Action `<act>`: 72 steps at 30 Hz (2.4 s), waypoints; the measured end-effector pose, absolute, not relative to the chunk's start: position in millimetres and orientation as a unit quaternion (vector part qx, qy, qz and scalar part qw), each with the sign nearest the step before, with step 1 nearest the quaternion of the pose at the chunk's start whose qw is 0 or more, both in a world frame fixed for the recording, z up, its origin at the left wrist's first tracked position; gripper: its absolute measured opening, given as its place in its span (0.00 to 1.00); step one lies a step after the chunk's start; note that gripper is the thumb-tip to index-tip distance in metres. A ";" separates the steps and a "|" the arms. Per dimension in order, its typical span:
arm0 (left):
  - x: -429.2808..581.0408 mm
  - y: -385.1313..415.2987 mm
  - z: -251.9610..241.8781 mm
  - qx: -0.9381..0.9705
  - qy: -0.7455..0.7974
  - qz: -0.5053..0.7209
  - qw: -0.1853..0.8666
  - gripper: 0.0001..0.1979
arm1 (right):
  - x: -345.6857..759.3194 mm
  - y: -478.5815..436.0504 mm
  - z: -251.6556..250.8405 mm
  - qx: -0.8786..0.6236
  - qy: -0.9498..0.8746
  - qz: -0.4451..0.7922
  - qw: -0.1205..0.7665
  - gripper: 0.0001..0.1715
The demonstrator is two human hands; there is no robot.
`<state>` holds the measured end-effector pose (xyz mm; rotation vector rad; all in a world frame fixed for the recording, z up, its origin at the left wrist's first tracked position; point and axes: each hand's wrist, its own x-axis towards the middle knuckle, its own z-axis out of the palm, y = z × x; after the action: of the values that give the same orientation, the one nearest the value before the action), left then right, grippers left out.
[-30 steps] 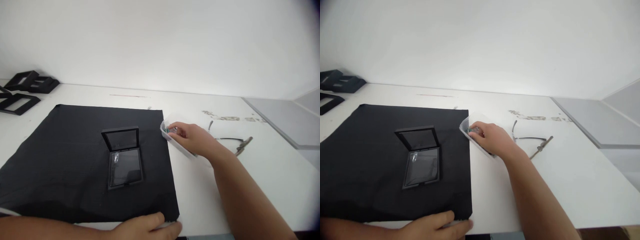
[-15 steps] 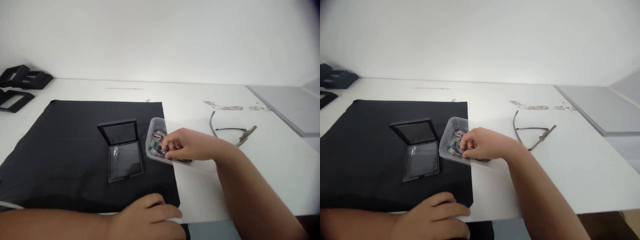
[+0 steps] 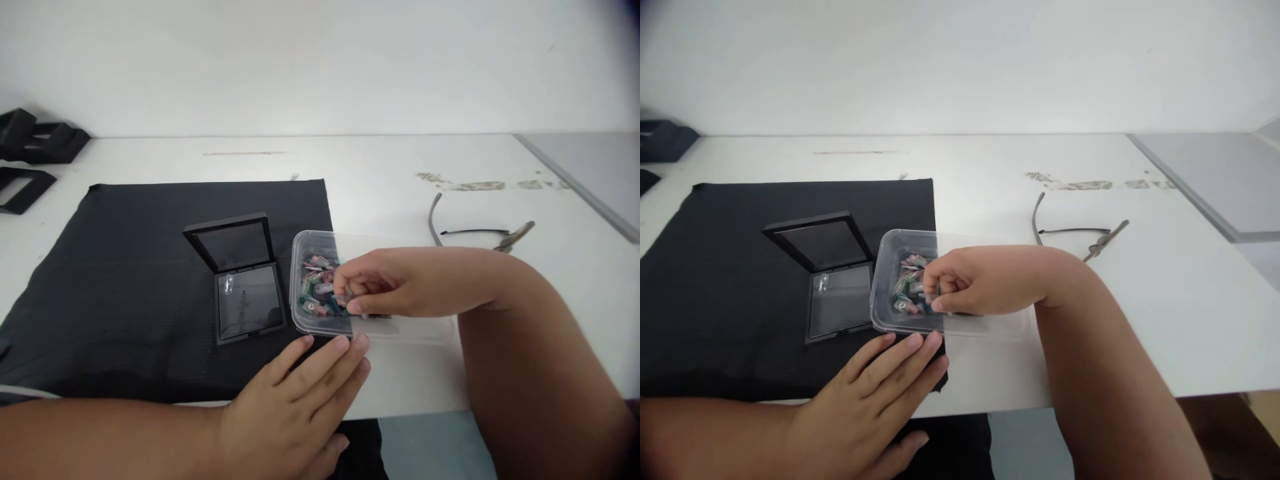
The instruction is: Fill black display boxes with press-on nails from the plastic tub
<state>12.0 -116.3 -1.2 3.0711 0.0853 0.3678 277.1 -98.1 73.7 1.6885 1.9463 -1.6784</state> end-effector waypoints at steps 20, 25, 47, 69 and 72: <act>13.2 -116.0 -9.0 0.994 0.046 0.095 0.017 0.35 | 286.8 -93.8 71.9 0.481 0.640 -0.597 -0.056 0.20; 13.8 -116.8 -13.0 0.989 0.054 0.136 0.015 0.35 | 284.6 -97.7 75.7 0.456 0.628 -0.623 -0.098 0.22; 10.6 -104.9 -8.3 0.933 -0.097 0.271 0.214 0.23 | 278.8 -98.2 79.2 0.538 0.609 -0.581 -0.059 0.17; 28.8 -48.8 32.6 0.903 0.059 0.410 0.111 0.15 | 263.9 -112.0 88.9 0.482 0.677 -0.546 -0.108 0.20; 29.9 -48.4 29.2 0.918 0.045 0.380 0.102 0.12 | 258.5 -110.2 87.7 0.452 0.658 -0.599 -0.067 0.19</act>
<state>29.9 -48.4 29.2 2.7102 0.1324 1.1225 258.5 -110.2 87.7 1.4824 2.1601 -1.9655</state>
